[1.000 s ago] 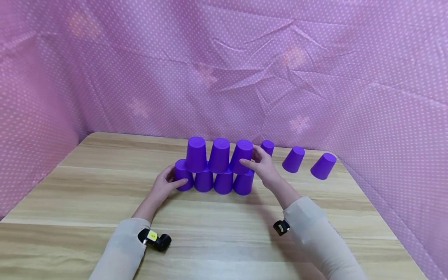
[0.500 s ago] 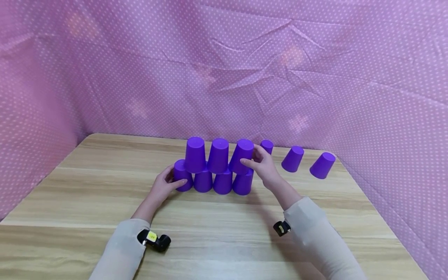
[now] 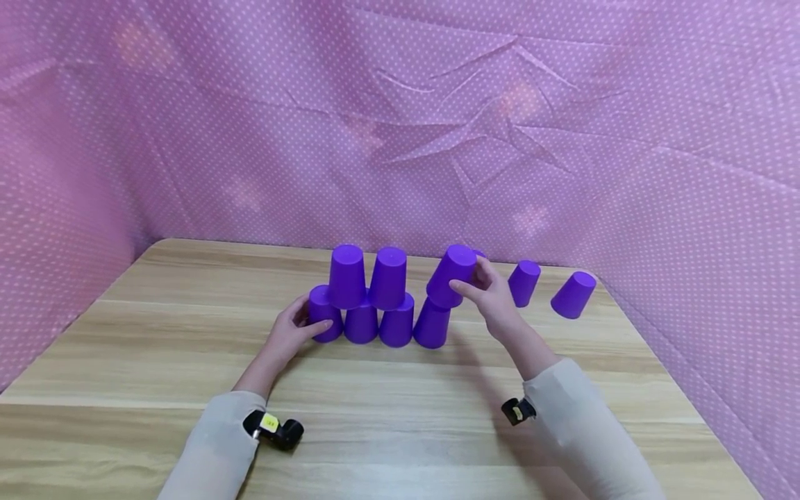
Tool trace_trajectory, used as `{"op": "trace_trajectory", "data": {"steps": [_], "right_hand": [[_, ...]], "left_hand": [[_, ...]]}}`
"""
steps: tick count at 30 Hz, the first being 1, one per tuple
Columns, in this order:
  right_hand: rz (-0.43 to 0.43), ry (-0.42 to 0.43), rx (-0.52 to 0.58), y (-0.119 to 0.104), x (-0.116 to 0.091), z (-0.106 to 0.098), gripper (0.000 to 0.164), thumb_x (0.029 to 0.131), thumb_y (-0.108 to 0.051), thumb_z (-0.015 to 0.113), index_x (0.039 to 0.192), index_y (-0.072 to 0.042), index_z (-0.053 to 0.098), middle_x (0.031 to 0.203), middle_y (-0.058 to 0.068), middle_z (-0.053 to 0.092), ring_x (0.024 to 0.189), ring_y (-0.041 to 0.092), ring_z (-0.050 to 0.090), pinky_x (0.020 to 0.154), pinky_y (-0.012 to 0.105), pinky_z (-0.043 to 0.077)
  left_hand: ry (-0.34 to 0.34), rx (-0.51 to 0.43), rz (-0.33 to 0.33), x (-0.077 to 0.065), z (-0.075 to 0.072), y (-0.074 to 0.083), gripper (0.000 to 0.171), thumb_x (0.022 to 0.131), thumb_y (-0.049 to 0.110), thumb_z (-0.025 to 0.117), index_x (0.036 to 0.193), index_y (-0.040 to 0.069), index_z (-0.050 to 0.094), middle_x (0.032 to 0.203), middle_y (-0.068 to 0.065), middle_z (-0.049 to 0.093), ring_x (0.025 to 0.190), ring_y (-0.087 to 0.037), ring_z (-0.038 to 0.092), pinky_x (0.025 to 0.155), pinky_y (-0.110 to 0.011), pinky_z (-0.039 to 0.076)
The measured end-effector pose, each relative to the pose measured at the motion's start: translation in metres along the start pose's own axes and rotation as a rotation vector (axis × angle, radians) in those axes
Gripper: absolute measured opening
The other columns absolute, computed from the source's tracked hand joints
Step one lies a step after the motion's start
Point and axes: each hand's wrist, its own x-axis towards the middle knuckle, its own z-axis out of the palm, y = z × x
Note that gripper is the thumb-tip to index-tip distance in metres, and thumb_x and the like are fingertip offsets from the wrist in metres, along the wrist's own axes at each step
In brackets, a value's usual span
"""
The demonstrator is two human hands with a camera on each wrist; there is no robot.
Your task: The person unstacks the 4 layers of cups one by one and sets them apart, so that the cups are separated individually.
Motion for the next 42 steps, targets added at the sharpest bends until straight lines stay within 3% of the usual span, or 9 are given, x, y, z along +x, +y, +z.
{"op": "trace_trajectory", "data": {"steps": [4,13,27,33,37,42], "right_hand": [[-0.024,0.015,-0.001,-0.002,-0.003,-0.009,0.054,0.077,-0.003,0.062,0.125,0.001,0.038,0.108,0.013,0.051,0.094,0.017,0.05,0.082,0.03,0.043],[-0.083,0.06,0.047,0.001,-0.006,-0.03,0.055,0.077,0.001,0.06,0.126,0.005,0.035,0.107,0.007,0.052,0.098,0.016,0.049,0.09,0.031,0.039],[-0.04,0.123,-0.035,0.008,-0.021,-0.065,0.059,0.079,-0.009,0.063,0.128,0.002,0.032,0.108,0.0,0.05,0.101,0.013,0.046,0.085,0.023,0.041],[-0.019,0.18,-0.035,0.016,-0.029,-0.079,0.059,0.078,-0.008,0.063,0.127,0.004,0.033,0.104,-0.003,0.05,0.1,0.011,0.046,0.092,0.028,0.036],[-0.008,0.202,-0.033,0.022,-0.034,-0.09,0.055,0.078,-0.008,0.063,0.125,-0.001,0.037,0.104,-0.005,0.05,0.101,0.01,0.045,0.095,0.033,0.032],[0.003,0.237,-0.028,0.032,-0.04,-0.107,0.043,0.078,-0.009,0.063,0.116,-0.013,0.043,0.103,-0.005,0.05,0.1,0.009,0.045,0.095,0.031,0.032]], "left_hand": [[0.003,0.0,0.001,0.001,0.0,-0.001,0.066,0.076,0.013,0.066,0.131,0.002,0.032,0.129,-0.022,0.034,0.12,-0.031,0.029,0.101,-0.038,0.022],[0.003,0.001,-0.015,0.002,0.0,-0.001,0.065,0.077,0.014,0.066,0.131,0.002,0.032,0.129,-0.022,0.034,0.12,-0.031,0.029,0.101,-0.038,0.022],[0.0,-0.007,-0.01,0.002,-0.001,-0.003,0.067,0.076,0.014,0.066,0.132,0.001,0.031,0.13,-0.022,0.033,0.121,-0.031,0.028,0.101,-0.038,0.022],[-0.003,-0.025,-0.01,0.002,-0.001,-0.003,0.067,0.076,0.014,0.066,0.132,0.002,0.032,0.13,-0.022,0.033,0.121,-0.03,0.028,0.101,-0.037,0.022],[0.001,-0.02,-0.01,0.002,-0.001,-0.002,0.066,0.076,0.014,0.066,0.132,0.003,0.031,0.131,-0.022,0.032,0.121,-0.03,0.027,0.101,-0.037,0.022],[-0.001,-0.04,0.008,0.002,0.0,-0.002,0.066,0.076,0.011,0.066,0.131,0.001,0.032,0.129,-0.023,0.033,0.12,-0.031,0.028,0.101,-0.038,0.021]]}}
